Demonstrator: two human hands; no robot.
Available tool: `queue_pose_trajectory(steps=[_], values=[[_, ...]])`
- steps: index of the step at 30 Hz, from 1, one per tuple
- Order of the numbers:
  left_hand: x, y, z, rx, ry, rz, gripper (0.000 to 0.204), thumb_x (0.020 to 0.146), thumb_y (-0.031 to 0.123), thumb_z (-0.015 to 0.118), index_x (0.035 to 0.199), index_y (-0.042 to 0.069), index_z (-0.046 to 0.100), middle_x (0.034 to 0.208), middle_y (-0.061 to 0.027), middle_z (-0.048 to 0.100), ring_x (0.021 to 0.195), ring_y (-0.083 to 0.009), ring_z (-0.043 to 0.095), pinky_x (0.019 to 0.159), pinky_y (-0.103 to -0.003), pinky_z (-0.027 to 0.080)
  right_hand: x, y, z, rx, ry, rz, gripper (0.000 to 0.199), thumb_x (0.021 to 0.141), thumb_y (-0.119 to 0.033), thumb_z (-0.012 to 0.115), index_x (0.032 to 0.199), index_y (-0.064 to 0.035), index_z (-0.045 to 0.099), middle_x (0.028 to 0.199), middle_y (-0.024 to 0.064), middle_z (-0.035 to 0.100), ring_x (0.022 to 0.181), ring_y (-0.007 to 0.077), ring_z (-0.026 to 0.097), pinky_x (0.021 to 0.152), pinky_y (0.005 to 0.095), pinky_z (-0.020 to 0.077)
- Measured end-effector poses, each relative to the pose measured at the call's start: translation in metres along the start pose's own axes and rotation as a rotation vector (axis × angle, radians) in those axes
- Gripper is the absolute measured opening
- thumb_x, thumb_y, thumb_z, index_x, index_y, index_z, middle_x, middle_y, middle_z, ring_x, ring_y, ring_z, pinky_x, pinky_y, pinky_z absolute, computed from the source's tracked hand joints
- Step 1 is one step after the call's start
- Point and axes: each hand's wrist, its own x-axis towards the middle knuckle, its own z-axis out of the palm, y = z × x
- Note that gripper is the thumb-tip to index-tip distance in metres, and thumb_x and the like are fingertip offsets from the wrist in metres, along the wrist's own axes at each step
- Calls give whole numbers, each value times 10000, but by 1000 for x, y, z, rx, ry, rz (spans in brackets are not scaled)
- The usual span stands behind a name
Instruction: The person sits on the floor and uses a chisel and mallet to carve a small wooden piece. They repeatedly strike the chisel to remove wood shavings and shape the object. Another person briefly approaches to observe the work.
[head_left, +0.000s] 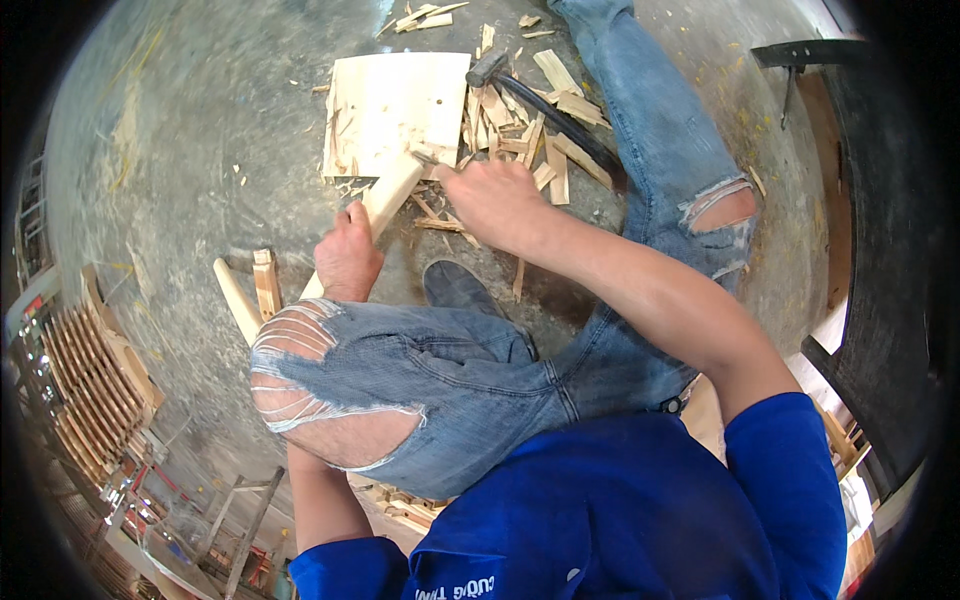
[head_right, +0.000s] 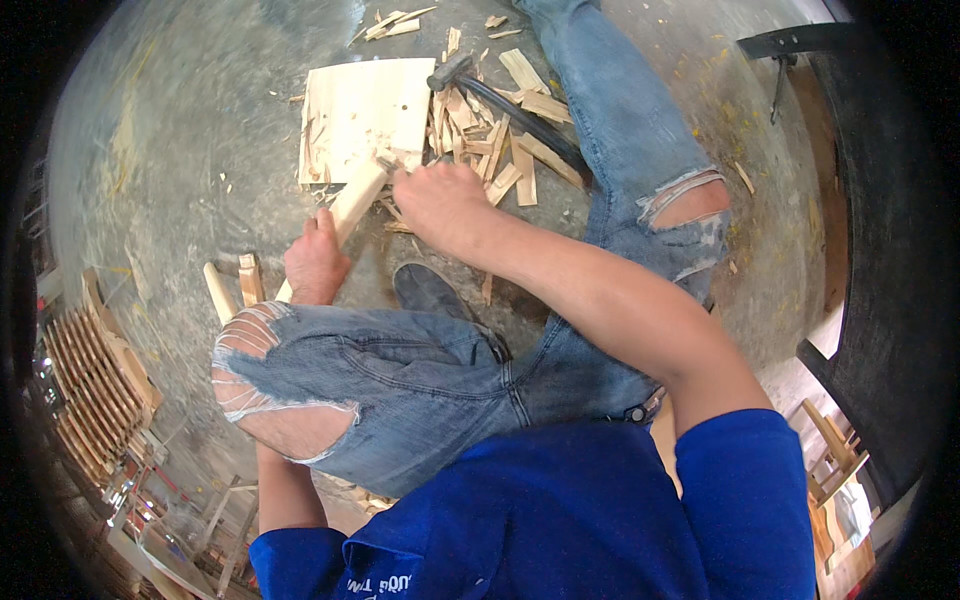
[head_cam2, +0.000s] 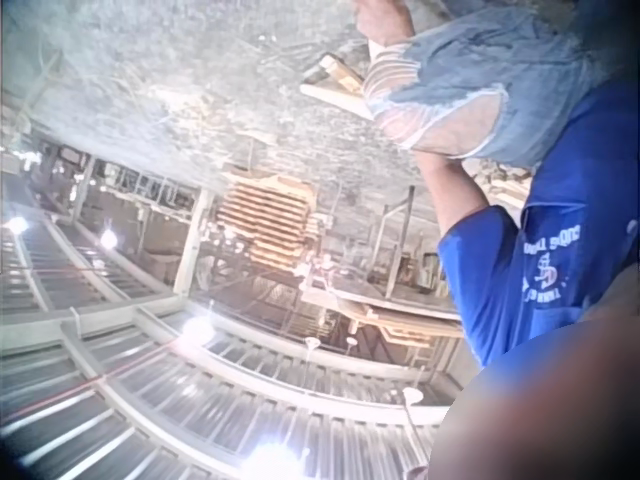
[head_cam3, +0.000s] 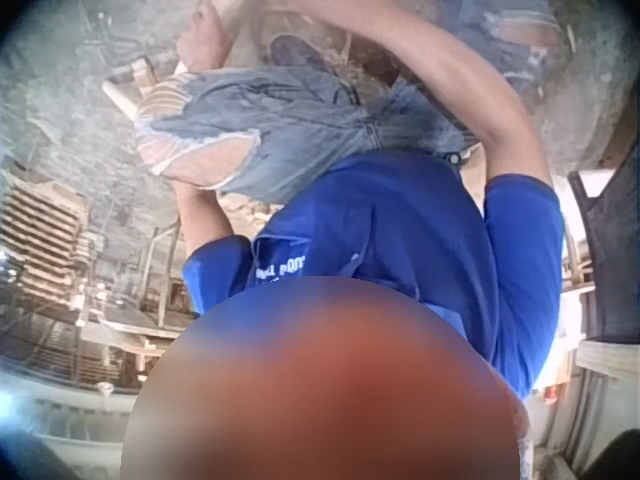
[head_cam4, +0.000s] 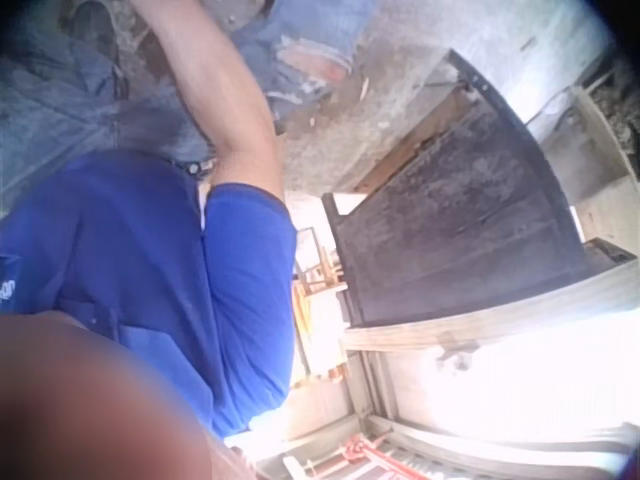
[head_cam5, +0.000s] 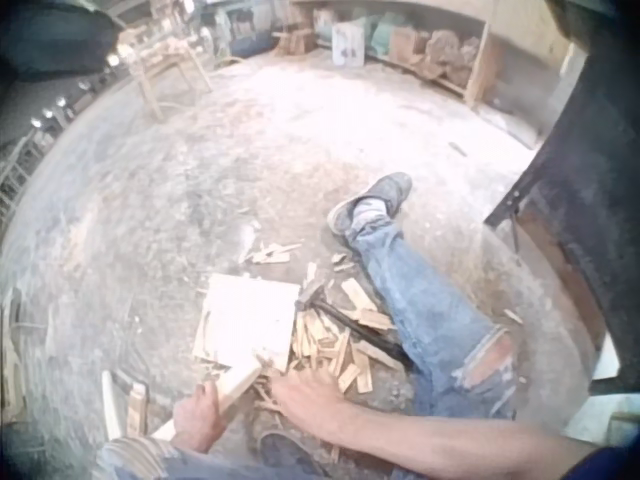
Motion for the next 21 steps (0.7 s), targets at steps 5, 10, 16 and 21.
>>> queue_pose_trajectory(steps=[5, 10, 16, 21], values=[[7, 9, 4, 55, 56, 43, 416, 797, 54, 741, 1140, 46, 505, 1030, -170, 648, 809, -385, 741, 641, -465, 612, 21, 25, 8, 32, 12, 11, 421, 964, -110, 628, 1382, -60, 616, 968, 184, 763, 954, 311, 769, 867, 492, 618], [4, 4, 13, 28, 68, 54, 434, 782, 40, 729, 1155, 49, 505, 1015, -162, 637, 797, -385, 735, 634, -470, 606, -26, 36, -17, 53, -99, -23, 324, 952, -99, 650, 1267, -27, 671, 985, 187, 771, 972, 308, 775, 814, 458, 642], [11, 0, 20, 85, 100, 83, 453, 769, 22, 727, 1165, 64, 511, 995, -145, 628, 783, -369, 727, 617, -480, 594, -18, 50, -1, 90, -58, -48, 536, 980, -124, 660, 1503, -101, 545, 815, 134, 711, 775, 259, 757, 685, 426, 657], [13, 1, 9, 115, 58, 84, 450, 774, 21, 718, 1170, 75, 510, 997, -144, 628, 789, -376, 722, 617, -493, 588, -16, 50, 6, 111, 8, -91, 475, 985, -75, 629, 1457, -58, 577, 760, 135, 704, 704, 234, 745, 602, 404, 643]])
